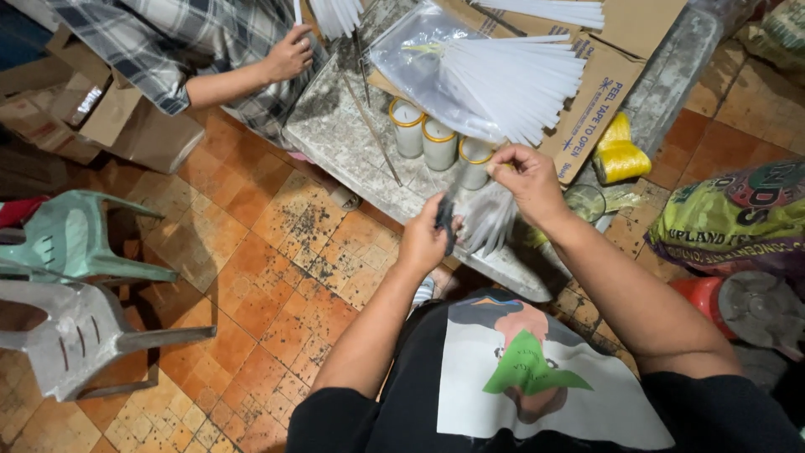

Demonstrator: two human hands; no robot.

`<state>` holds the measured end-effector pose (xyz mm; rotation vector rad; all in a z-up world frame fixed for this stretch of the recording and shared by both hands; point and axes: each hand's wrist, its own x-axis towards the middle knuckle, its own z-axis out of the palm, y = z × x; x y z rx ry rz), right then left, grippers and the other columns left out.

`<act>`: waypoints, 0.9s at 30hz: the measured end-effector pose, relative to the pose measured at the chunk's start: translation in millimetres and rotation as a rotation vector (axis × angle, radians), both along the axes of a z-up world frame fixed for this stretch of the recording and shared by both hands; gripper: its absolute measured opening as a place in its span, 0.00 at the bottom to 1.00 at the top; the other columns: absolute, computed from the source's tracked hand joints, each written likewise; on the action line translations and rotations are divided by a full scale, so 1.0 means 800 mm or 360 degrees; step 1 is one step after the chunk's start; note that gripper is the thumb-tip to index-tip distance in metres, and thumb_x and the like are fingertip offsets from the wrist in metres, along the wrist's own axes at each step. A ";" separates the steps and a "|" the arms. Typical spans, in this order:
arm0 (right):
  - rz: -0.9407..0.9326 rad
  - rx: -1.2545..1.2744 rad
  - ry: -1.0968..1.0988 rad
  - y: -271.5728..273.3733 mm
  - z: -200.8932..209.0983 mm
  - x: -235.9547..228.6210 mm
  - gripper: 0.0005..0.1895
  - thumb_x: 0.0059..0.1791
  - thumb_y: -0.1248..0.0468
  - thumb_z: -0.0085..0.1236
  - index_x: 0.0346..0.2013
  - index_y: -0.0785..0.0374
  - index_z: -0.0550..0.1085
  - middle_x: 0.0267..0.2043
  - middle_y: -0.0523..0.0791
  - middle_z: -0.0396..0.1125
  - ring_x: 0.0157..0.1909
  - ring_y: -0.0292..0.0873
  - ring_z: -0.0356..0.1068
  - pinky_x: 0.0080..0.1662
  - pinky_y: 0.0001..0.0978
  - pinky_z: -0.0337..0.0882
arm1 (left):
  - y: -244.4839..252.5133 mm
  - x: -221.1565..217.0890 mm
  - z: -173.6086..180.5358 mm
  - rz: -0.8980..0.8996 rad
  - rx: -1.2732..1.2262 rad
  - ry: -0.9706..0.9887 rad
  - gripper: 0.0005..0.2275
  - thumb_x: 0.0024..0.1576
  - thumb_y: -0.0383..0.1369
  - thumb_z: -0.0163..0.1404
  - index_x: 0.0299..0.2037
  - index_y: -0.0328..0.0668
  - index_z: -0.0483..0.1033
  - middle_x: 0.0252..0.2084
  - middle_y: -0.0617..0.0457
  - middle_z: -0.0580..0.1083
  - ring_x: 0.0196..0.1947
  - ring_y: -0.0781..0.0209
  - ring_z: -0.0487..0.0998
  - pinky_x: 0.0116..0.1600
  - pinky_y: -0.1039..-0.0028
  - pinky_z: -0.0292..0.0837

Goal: Tying thin strings or wires to white plastic sticks to assemble components, likely for fan frames or decorative items.

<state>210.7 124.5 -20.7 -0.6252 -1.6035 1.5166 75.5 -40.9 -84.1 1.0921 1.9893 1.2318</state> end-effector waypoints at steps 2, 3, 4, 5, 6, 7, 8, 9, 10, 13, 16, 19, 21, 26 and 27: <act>-0.0006 0.0003 -0.0001 0.002 -0.001 0.000 0.06 0.45 0.73 0.65 0.35 0.62 0.79 0.28 0.37 0.66 0.35 0.27 0.61 0.41 0.18 0.65 | 0.001 -0.003 0.025 -0.0150 0.0252 -0.0351 0.26 0.59 0.34 0.57 0.68 0.52 0.64 0.47 0.37 0.80 0.47 0.46 0.82 0.49 0.64 0.80; -0.0004 0.0003 -0.0005 0.002 -0.002 0.001 0.05 0.46 0.72 0.64 0.35 0.62 0.79 0.29 0.38 0.66 0.36 0.28 0.61 0.41 0.19 0.65 | 0.000 -0.004 0.037 -0.0290 0.0502 -0.0704 0.30 0.58 0.29 0.57 0.72 0.49 0.59 0.52 0.36 0.78 0.53 0.49 0.81 0.54 0.64 0.79; -0.0004 0.0000 -0.0008 0.000 -0.004 0.002 0.05 0.46 0.72 0.64 0.35 0.62 0.79 0.29 0.38 0.66 0.36 0.28 0.61 0.41 0.19 0.65 | -0.003 -0.007 0.049 -0.0289 0.0500 -0.0707 0.30 0.58 0.29 0.57 0.72 0.49 0.59 0.52 0.36 0.78 0.53 0.49 0.81 0.54 0.64 0.79; -0.0014 -0.0010 0.0001 -0.001 -0.004 0.002 0.05 0.46 0.72 0.64 0.35 0.62 0.79 0.29 0.38 0.66 0.36 0.27 0.61 0.41 0.19 0.65 | -0.005 -0.011 0.061 -0.0397 0.0286 -0.0390 0.30 0.56 0.33 0.57 0.69 0.46 0.59 0.54 0.35 0.77 0.55 0.41 0.78 0.58 0.54 0.75; -0.0023 -0.0020 0.0009 -0.001 -0.004 0.001 0.05 0.46 0.72 0.64 0.35 0.62 0.79 0.28 0.38 0.66 0.35 0.27 0.61 0.41 0.19 0.65 | -0.006 -0.015 0.074 -0.0499 0.0070 -0.0073 0.31 0.54 0.37 0.56 0.67 0.42 0.58 0.56 0.35 0.77 0.58 0.33 0.76 0.61 0.44 0.72; -0.0024 -0.0014 0.0013 -0.002 -0.003 -0.001 0.05 0.46 0.72 0.64 0.35 0.62 0.79 0.28 0.38 0.66 0.35 0.27 0.61 0.41 0.19 0.65 | -0.007 -0.014 0.076 -0.0501 0.0075 -0.0068 0.31 0.54 0.37 0.56 0.67 0.42 0.58 0.56 0.35 0.77 0.58 0.33 0.76 0.61 0.44 0.72; -0.0024 -0.0019 0.0022 -0.003 -0.001 -0.003 0.05 0.46 0.71 0.66 0.35 0.62 0.79 0.29 0.38 0.66 0.36 0.28 0.61 0.42 0.19 0.65 | -0.007 -0.013 0.077 -0.0533 -0.0056 0.0073 0.30 0.54 0.34 0.52 0.69 0.48 0.57 0.56 0.34 0.76 0.57 0.31 0.76 0.62 0.43 0.71; -0.0024 -0.0032 0.0027 -0.008 0.000 -0.003 0.05 0.46 0.71 0.67 0.35 0.62 0.79 0.29 0.37 0.66 0.36 0.28 0.62 0.42 0.20 0.65 | -0.011 -0.011 0.079 -0.0564 -0.0195 0.0208 0.31 0.53 0.31 0.49 0.70 0.53 0.56 0.56 0.34 0.76 0.57 0.29 0.75 0.62 0.42 0.70; -0.0025 -0.0034 0.0026 -0.007 -0.004 -0.002 0.05 0.46 0.71 0.67 0.35 0.62 0.79 0.29 0.37 0.66 0.36 0.28 0.62 0.42 0.20 0.65 | -0.008 -0.011 0.069 -0.0566 -0.0197 0.0207 0.31 0.53 0.31 0.49 0.70 0.53 0.56 0.56 0.34 0.76 0.57 0.29 0.75 0.62 0.42 0.70; -0.0061 -0.0089 0.0030 -0.006 -0.012 0.001 0.08 0.45 0.72 0.66 0.36 0.60 0.77 0.32 0.37 0.69 0.37 0.28 0.63 0.44 0.19 0.65 | 0.002 -0.010 0.046 -0.0510 -0.0241 0.0343 0.30 0.59 0.26 0.45 0.72 0.62 0.54 0.52 0.34 0.78 0.50 0.31 0.80 0.54 0.49 0.77; -0.0115 -0.0095 0.0042 -0.006 -0.013 0.005 0.05 0.47 0.71 0.64 0.37 0.61 0.78 0.32 0.38 0.68 0.37 0.29 0.63 0.44 0.21 0.66 | 0.015 -0.010 0.042 -0.0093 -0.0034 0.0127 0.22 0.61 0.33 0.54 0.66 0.48 0.67 0.47 0.28 0.78 0.52 0.27 0.78 0.56 0.44 0.74; -0.0162 -0.0086 0.0025 -0.012 -0.025 0.016 0.05 0.49 0.71 0.62 0.38 0.60 0.78 0.33 0.39 0.69 0.38 0.29 0.64 0.44 0.20 0.66 | 0.035 -0.027 0.066 0.0192 0.0638 -0.1113 0.29 0.64 0.32 0.50 0.73 0.41 0.50 0.39 0.37 0.80 0.27 0.55 0.84 0.28 0.79 0.83; -0.0101 -0.0118 -0.0040 -0.020 -0.026 0.027 0.05 0.49 0.70 0.62 0.39 0.62 0.79 0.31 0.39 0.67 0.36 0.31 0.64 0.42 0.21 0.66 | 0.047 -0.038 0.114 -0.0238 -0.0034 0.0120 0.28 0.56 0.23 0.46 0.70 0.28 0.61 0.58 0.23 0.72 0.59 0.25 0.72 0.64 0.45 0.68; -0.0108 0.0089 0.0079 -0.051 -0.039 0.048 0.03 0.50 0.69 0.62 0.38 0.63 0.79 0.33 0.44 0.70 0.39 0.35 0.67 0.46 0.30 0.69 | 0.197 -0.043 0.084 -0.0824 -0.0346 0.0755 0.24 0.58 0.40 0.49 0.63 0.44 0.61 0.47 0.30 0.77 0.51 0.28 0.78 0.56 0.42 0.73; -0.0109 0.0151 0.0140 -0.055 -0.043 0.048 0.03 0.51 0.69 0.62 0.39 0.65 0.78 0.35 0.45 0.71 0.41 0.37 0.68 0.47 0.32 0.69 | 0.238 -0.033 0.069 -0.0941 -0.0389 0.0902 0.22 0.57 0.46 0.50 0.58 0.46 0.64 0.44 0.36 0.79 0.49 0.33 0.81 0.53 0.43 0.75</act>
